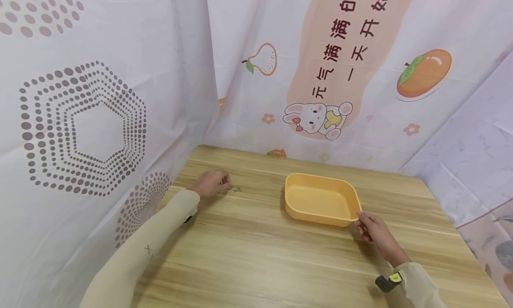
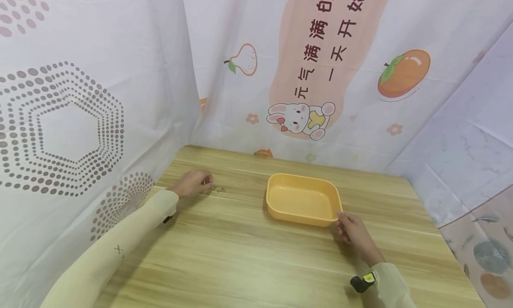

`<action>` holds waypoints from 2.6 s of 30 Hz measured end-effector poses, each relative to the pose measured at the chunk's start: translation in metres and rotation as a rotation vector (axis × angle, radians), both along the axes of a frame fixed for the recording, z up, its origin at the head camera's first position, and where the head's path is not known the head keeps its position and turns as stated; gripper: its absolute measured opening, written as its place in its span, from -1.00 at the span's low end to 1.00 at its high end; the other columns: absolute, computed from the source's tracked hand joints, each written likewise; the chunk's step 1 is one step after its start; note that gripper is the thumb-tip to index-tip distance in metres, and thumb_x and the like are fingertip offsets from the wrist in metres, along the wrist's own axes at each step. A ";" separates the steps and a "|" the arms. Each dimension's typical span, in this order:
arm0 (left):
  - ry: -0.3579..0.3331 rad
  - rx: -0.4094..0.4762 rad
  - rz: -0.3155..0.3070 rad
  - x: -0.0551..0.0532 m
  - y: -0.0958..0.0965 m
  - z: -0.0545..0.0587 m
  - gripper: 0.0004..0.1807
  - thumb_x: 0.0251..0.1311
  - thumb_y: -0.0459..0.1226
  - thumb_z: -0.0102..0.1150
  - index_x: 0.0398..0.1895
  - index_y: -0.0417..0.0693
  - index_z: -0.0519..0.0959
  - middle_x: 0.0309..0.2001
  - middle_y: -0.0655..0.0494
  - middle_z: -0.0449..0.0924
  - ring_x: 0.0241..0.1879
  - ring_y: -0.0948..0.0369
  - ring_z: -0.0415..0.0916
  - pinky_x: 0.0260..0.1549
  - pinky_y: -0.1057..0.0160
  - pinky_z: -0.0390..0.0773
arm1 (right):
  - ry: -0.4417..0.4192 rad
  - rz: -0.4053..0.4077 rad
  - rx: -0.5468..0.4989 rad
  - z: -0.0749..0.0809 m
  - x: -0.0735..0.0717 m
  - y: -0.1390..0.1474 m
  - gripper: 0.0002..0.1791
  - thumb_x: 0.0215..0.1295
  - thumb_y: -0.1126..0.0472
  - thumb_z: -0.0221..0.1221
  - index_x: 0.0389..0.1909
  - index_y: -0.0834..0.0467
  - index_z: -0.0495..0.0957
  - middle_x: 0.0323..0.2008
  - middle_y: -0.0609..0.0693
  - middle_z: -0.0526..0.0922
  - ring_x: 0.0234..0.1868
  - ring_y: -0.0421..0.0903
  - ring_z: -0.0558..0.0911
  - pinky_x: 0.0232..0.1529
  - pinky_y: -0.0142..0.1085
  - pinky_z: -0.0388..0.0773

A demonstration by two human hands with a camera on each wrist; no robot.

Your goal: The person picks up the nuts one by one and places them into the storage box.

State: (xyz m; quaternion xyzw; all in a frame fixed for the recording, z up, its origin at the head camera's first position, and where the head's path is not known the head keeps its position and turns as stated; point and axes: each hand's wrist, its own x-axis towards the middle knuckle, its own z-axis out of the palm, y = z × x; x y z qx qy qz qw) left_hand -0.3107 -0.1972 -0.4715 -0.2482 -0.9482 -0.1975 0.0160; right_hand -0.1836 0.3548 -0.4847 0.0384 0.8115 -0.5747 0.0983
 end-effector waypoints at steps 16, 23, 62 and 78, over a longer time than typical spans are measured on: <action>0.048 0.012 -0.016 0.002 0.007 0.002 -0.91 0.34 -0.26 0.33 -0.35 0.04 0.64 -0.38 0.27 0.63 -0.40 0.32 0.54 -0.40 0.26 0.58 | 0.011 -0.010 0.009 -0.001 0.001 -0.001 -0.41 0.64 -0.18 -0.10 -0.30 0.30 0.44 -0.55 -0.10 0.43 -0.62 -0.23 0.34 -0.62 -0.38 0.29; 0.071 -0.006 -0.019 0.002 0.013 0.004 -0.92 0.32 -0.27 0.30 -0.36 0.08 0.63 -0.37 0.29 0.63 -0.40 0.34 0.51 -0.40 0.27 0.56 | -0.001 -0.023 0.011 -0.002 0.000 -0.001 -0.42 0.63 -0.18 -0.09 -0.30 0.29 0.44 -0.55 -0.10 0.44 -0.62 -0.23 0.35 -0.61 -0.39 0.29; 0.147 -0.012 -0.129 0.005 0.048 0.012 -0.92 0.37 -0.22 0.30 -0.32 0.08 0.63 -0.34 0.30 0.61 -0.43 0.38 0.47 -0.43 0.35 0.52 | 0.022 -0.007 0.009 -0.002 0.001 -0.001 -0.40 0.64 -0.19 -0.11 -0.29 0.31 0.44 -0.57 -0.10 0.44 -0.64 -0.23 0.34 -0.63 -0.38 0.31; 0.155 0.032 -0.161 0.008 0.065 0.013 -0.92 0.36 -0.24 0.30 -0.33 0.09 0.63 -0.37 0.34 0.61 -0.44 0.39 0.46 -0.43 0.37 0.52 | 0.021 -0.004 -0.008 -0.005 0.001 0.000 -0.42 0.64 -0.19 -0.11 -0.31 0.28 0.44 -0.56 -0.09 0.43 -0.64 -0.23 0.32 -0.63 -0.36 0.30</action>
